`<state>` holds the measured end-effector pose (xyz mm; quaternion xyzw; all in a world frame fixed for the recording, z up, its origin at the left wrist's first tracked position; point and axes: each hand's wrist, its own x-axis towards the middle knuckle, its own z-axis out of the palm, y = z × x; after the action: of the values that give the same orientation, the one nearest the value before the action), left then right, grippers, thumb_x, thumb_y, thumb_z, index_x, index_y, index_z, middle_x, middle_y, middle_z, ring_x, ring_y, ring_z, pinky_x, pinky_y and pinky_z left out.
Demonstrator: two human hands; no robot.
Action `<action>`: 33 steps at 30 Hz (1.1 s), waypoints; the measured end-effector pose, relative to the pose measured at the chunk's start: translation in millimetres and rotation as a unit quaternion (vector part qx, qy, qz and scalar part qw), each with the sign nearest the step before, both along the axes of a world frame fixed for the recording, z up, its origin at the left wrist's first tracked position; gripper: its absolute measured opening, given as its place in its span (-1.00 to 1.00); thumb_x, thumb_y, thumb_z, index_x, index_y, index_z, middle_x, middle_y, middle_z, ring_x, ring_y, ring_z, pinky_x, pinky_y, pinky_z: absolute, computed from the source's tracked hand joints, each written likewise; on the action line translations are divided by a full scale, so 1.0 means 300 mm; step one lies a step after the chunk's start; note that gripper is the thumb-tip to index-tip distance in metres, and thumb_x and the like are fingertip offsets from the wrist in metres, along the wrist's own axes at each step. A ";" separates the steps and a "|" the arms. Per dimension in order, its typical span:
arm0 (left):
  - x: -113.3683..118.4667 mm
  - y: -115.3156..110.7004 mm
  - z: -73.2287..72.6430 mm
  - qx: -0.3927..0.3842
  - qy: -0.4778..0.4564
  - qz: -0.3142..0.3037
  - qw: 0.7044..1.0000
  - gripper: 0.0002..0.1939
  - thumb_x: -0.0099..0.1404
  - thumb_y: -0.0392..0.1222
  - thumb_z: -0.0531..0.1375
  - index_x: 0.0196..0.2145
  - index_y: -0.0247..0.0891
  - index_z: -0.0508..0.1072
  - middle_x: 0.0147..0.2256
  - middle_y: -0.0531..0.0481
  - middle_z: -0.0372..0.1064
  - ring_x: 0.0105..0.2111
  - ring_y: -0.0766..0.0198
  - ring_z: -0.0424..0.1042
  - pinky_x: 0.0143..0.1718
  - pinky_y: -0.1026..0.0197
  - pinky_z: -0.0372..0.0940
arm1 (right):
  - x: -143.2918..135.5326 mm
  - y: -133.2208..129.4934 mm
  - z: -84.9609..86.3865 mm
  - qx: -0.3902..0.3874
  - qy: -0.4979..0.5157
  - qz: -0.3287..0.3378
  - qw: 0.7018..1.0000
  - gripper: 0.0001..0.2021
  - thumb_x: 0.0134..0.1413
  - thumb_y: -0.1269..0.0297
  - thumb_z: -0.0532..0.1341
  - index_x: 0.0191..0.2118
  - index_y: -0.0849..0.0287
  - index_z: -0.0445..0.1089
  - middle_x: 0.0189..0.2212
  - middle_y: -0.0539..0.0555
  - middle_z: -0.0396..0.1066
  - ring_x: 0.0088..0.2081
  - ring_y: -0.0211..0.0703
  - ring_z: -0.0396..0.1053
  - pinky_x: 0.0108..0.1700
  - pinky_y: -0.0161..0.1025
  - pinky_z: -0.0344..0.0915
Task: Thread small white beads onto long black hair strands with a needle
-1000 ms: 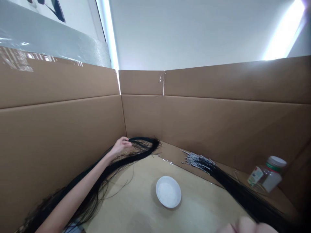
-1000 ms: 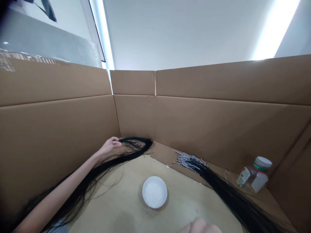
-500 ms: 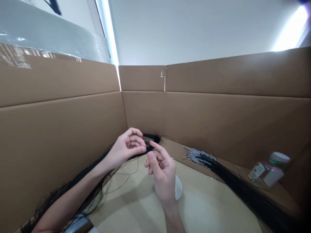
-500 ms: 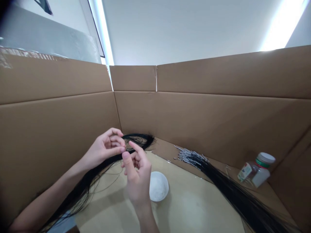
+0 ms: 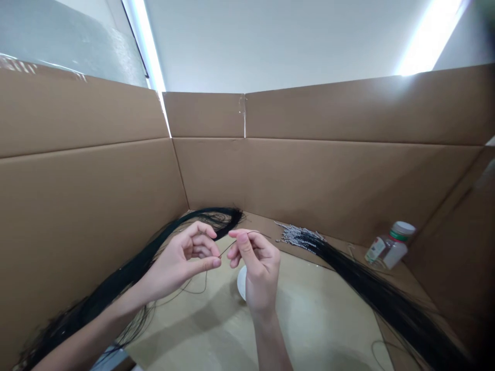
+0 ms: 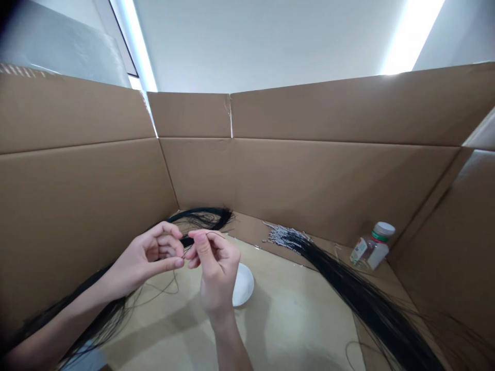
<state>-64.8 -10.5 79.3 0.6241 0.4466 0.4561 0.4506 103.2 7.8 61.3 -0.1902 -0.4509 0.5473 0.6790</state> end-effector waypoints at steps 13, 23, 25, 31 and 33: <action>-0.030 -0.028 -0.004 0.004 0.032 0.006 0.999 -0.59 0.26 -0.13 0.42 -0.12 -0.17 0.26 -0.35 0.08 0.51 -0.36 0.32 0.46 -0.29 0.25 0.37 | 0.032 -0.030 -0.004 -0.014 0.041 0.049 0.998 -0.73 0.32 0.09 0.28 -0.30 0.16 0.59 -0.59 -0.03 0.44 -0.59 -0.37 0.32 -0.51 -0.43 0.27; -0.059 -0.052 0.001 0.003 0.077 0.014 0.997 -0.60 0.27 -0.09 0.41 -0.11 -0.14 0.26 -0.34 0.05 0.53 -0.34 0.27 0.48 -0.24 0.21 0.39 | 0.056 -0.056 0.000 0.005 0.014 0.045 0.999 -0.72 0.31 0.10 0.29 -0.37 0.14 0.57 -0.60 -0.03 0.43 -0.57 -0.34 0.31 -0.49 -0.39 0.26; -0.063 -0.056 0.000 0.003 0.083 0.014 0.996 -0.60 0.27 -0.09 0.40 -0.11 -0.14 0.27 -0.34 0.05 0.53 -0.33 0.27 0.48 -0.23 0.21 0.39 | 0.058 -0.065 0.004 0.008 -0.002 0.047 0.999 -0.72 0.30 0.10 0.30 -0.39 0.14 0.56 -0.63 -0.04 0.40 -0.59 -0.34 0.28 -0.51 -0.39 0.23; -0.077 -0.070 -0.010 0.004 0.098 0.013 0.995 -0.62 0.28 -0.08 0.39 -0.11 -0.14 0.28 -0.34 0.05 0.54 -0.32 0.26 0.49 -0.21 0.19 0.38 | 0.075 -0.082 0.013 0.041 -0.083 0.003 0.996 -0.67 0.33 0.09 0.26 -0.43 0.15 0.50 -0.63 -0.06 0.34 -0.56 -0.31 0.26 -0.49 -0.35 0.18; -0.082 -0.075 -0.011 -0.001 0.104 0.013 0.995 -0.63 0.29 -0.08 0.39 -0.12 -0.14 0.28 -0.33 0.05 0.54 -0.31 0.24 0.50 -0.19 0.18 0.38 | 0.081 -0.086 0.012 0.056 -0.110 -0.011 0.992 -0.67 0.36 0.11 0.24 -0.42 0.14 0.49 -0.62 -0.06 0.34 -0.54 -0.30 0.28 -0.48 -0.32 0.17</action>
<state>-89.4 -33.0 76.0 0.6621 0.4991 0.3942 0.3965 127.3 -17.9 64.9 -0.2158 -0.5510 0.4893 0.6406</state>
